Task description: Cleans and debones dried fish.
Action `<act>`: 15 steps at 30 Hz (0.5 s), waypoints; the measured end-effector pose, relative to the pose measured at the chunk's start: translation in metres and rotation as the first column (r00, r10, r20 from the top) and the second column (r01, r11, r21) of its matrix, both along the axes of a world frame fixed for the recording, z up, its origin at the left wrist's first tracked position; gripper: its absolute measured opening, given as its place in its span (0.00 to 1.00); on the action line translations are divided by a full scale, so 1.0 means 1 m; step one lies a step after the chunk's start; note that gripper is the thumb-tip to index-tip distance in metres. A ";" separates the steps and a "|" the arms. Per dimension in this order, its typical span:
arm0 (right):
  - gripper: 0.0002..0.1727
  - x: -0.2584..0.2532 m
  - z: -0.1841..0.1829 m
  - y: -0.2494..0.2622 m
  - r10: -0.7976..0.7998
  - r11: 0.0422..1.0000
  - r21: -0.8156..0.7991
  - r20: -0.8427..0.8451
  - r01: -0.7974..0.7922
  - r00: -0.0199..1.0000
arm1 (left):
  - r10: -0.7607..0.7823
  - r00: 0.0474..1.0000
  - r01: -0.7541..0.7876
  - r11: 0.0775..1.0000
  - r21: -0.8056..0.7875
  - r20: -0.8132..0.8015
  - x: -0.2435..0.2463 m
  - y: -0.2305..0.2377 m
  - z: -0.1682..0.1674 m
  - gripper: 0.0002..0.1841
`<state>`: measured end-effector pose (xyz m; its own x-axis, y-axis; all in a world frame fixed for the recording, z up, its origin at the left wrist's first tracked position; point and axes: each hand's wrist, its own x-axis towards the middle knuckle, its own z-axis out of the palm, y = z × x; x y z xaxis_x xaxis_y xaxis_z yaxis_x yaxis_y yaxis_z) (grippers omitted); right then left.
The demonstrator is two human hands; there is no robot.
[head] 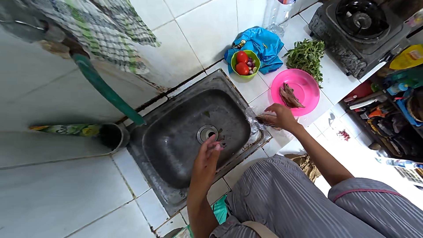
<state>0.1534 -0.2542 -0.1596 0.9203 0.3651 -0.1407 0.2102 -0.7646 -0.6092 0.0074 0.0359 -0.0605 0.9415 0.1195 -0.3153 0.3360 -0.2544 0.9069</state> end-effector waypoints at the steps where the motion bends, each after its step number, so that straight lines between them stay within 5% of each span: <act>1: 0.21 -0.003 -0.008 0.004 0.033 0.999 -0.028 0.009 -0.032 0.999 | -0.003 1.000 0.003 1.000 -0.002 0.003 0.001 -0.002 0.001 0.26; 5: 0.34 -0.007 -0.025 0.013 0.064 0.982 -0.177 -0.005 -0.064 0.998 | -0.006 1.000 0.006 1.000 -0.002 0.017 -0.001 -0.004 0.005 0.27; 15: 0.37 0.004 -0.027 0.011 0.104 0.948 -0.282 -0.165 -0.148 0.981 | -0.025 1.000 0.025 1.000 -0.012 0.019 -0.005 -0.008 0.002 0.27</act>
